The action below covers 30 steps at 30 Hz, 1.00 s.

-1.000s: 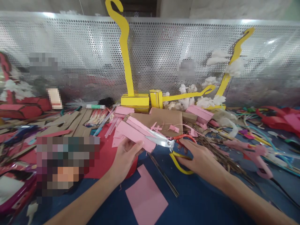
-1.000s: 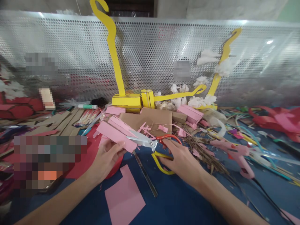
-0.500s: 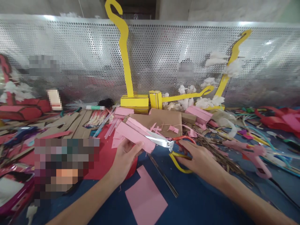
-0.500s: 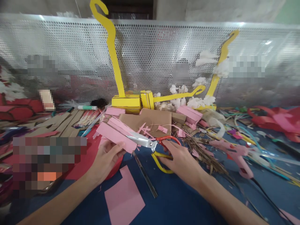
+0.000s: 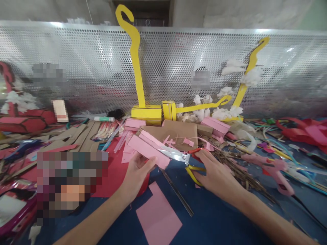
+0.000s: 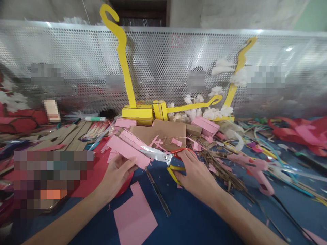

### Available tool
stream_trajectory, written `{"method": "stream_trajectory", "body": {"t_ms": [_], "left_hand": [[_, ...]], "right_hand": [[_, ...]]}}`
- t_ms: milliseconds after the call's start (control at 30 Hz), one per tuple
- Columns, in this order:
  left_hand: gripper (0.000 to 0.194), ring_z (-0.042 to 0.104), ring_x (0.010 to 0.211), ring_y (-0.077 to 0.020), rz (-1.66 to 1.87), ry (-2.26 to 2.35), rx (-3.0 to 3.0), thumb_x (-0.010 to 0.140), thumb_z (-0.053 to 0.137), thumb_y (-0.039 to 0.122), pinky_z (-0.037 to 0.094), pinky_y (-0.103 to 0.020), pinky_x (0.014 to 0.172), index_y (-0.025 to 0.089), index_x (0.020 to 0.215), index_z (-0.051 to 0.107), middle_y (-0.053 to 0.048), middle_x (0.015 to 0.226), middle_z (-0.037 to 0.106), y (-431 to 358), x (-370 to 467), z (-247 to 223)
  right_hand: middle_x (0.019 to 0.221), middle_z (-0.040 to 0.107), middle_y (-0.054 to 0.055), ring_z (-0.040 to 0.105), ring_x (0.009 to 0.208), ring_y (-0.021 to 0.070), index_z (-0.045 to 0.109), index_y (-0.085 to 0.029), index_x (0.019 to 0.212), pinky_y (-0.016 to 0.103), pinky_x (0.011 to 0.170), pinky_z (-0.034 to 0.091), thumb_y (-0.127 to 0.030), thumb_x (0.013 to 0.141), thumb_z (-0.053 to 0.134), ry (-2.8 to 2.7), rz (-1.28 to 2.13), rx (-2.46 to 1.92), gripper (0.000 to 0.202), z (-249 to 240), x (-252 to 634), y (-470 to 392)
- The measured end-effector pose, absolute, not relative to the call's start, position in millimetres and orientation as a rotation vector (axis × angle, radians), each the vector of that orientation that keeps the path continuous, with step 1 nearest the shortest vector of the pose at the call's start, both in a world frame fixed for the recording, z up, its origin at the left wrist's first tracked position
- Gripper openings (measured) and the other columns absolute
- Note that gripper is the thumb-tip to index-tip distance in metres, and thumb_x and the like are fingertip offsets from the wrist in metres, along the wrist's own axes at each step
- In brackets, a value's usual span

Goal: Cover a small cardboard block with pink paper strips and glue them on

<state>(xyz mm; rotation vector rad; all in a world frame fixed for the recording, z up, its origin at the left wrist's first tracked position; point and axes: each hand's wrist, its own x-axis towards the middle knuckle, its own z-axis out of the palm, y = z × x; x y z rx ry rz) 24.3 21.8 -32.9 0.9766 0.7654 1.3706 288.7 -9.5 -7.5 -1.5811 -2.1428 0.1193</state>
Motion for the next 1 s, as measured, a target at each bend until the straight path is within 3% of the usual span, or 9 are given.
{"method": "stream_trajectory", "body": {"t_ms": [467,667,900,1000], "left_hand": [[0.028,0.076,0.096,-0.0233,1.371,0.770,0.973,0.078,0.085,0.030,0.062,-0.032,0.087,0.019,0.101,0.073,-0.006,0.101,0.079,23,23,-34],[0.029,0.075,0.097,-0.0224,1.344,0.735,0.995,0.080,0.083,0.030,0.062,-0.031,0.085,0.020,0.106,0.073,-0.007,0.105,0.078,23,22,-33],[0.027,0.074,0.091,-0.0193,1.375,0.749,0.980,0.078,0.085,0.028,0.062,-0.029,0.082,0.020,0.101,0.074,-0.005,0.099,0.077,24,23,-32],[0.021,0.074,0.087,-0.0175,1.382,0.738,0.983,0.077,0.086,0.028,0.061,-0.025,0.078,0.020,0.093,0.074,-0.003,0.093,0.077,23,24,-31]], "right_hand": [[0.122,0.063,0.010,0.063,0.113,0.0302,0.055,-0.027,0.118,0.043,0.086,0.056,-0.031,0.093,0.061,-2.171,0.099,-1.477,0.026,-9,291,-9],[0.126,0.058,0.014,0.058,0.120,0.0387,0.050,-0.024,0.123,0.051,0.097,0.052,-0.047,0.066,0.087,-2.153,0.115,-1.571,0.072,-9,283,-13],[0.125,0.058,0.010,0.058,0.119,0.0317,0.050,-0.025,0.120,0.047,0.099,0.050,-0.026,0.081,0.071,-2.148,0.195,-1.515,0.045,-4,280,-14],[0.124,0.058,0.010,0.058,0.118,0.0309,0.050,-0.025,0.123,0.047,0.098,0.050,-0.025,0.083,0.067,-2.161,0.236,-1.501,0.043,-2,280,-15]]}}
